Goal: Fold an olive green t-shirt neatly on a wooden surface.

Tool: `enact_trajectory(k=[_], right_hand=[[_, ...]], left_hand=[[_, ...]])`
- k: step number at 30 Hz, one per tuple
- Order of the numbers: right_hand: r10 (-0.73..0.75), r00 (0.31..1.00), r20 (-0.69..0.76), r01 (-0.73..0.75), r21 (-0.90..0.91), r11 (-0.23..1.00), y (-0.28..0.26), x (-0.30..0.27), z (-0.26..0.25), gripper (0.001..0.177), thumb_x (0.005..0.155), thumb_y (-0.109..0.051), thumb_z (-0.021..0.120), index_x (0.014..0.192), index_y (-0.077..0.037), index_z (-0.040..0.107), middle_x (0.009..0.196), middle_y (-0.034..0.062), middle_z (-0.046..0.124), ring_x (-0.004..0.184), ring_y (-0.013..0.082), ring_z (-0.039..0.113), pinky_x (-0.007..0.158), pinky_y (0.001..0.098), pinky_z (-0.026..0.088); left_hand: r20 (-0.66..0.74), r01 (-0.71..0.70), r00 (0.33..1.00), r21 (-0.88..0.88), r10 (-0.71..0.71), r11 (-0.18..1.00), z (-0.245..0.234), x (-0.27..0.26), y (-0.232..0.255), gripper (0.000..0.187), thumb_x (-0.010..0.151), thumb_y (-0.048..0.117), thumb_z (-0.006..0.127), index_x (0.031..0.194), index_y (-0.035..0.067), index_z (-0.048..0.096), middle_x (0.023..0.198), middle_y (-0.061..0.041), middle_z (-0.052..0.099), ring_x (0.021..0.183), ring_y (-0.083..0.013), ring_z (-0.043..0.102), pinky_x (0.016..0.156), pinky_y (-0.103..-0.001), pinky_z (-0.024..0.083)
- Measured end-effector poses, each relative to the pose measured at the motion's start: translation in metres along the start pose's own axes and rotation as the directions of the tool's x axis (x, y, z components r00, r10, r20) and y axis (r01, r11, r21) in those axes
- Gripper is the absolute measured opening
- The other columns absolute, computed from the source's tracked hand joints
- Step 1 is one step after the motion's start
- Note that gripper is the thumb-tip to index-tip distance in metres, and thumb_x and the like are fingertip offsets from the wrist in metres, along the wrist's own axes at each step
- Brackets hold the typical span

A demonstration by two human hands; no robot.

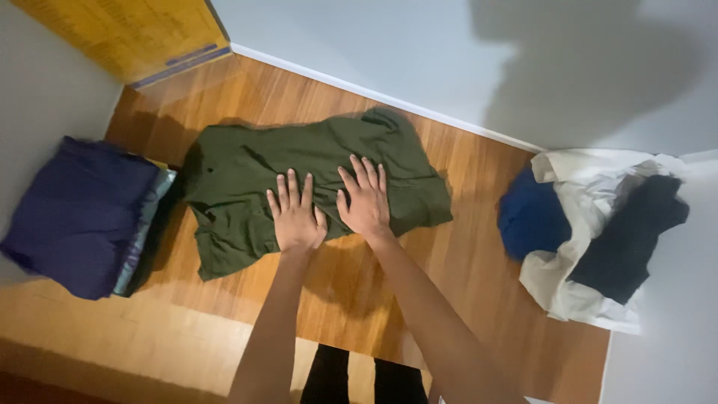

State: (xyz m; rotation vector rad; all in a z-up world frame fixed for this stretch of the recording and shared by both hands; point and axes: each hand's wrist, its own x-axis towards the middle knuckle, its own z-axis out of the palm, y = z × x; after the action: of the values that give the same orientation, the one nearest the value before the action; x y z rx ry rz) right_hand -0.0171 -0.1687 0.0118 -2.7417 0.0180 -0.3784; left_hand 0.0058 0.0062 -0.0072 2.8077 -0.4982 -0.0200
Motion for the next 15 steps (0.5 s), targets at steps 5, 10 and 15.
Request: enact_trajectory(k=[5, 10, 15], right_hand=[[0.029, 0.998, 0.064, -0.024, -0.068, 0.997, -0.007, 0.008, -0.004, 0.052, 0.094, -0.031, 0.061, 0.142, -0.012, 0.060, 0.159, 0.0172, 0.040, 0.149, 0.0394, 0.032, 0.124, 0.0613, 0.017], [0.078, 0.994, 0.079, -0.074, -0.061, 0.995, -0.006, 0.004, -0.001, 0.053, 0.096, -0.034, 0.059, 0.145, -0.015, 0.058, 0.161, 0.0141, 0.039, 0.150, 0.0367, 0.031, 0.125, 0.0605, 0.016], [0.080, 0.996, 0.037, -0.079, -0.040, 0.996, -0.004, -0.001, 0.004, 0.052, 0.096, -0.034, 0.060, 0.144, -0.014, 0.060, 0.161, 0.0143, 0.041, 0.150, 0.0361, 0.032, 0.125, 0.0590, 0.018]], left_hand=[[0.013, -0.037, 0.999, 0.032, 0.036, 0.999, -0.006, 0.004, -0.006, 0.067, 0.095, 0.033, 0.046, 0.160, 0.024, 0.037, 0.170, -0.018, 0.018, 0.157, -0.0411, 0.011, 0.124, -0.063, 0.007], [0.058, -0.080, 0.995, 0.058, 0.076, 0.995, -0.009, 0.011, -0.007, 0.069, 0.092, 0.035, 0.047, 0.159, 0.024, 0.038, 0.169, -0.019, 0.019, 0.155, -0.0429, 0.012, 0.122, -0.066, 0.006], [-0.023, -0.087, 0.996, -0.045, 0.086, 0.995, -0.006, 0.006, -0.009, 0.069, 0.091, 0.036, 0.048, 0.159, 0.023, 0.041, 0.170, -0.017, 0.023, 0.157, -0.0411, 0.016, 0.125, -0.064, 0.006]])
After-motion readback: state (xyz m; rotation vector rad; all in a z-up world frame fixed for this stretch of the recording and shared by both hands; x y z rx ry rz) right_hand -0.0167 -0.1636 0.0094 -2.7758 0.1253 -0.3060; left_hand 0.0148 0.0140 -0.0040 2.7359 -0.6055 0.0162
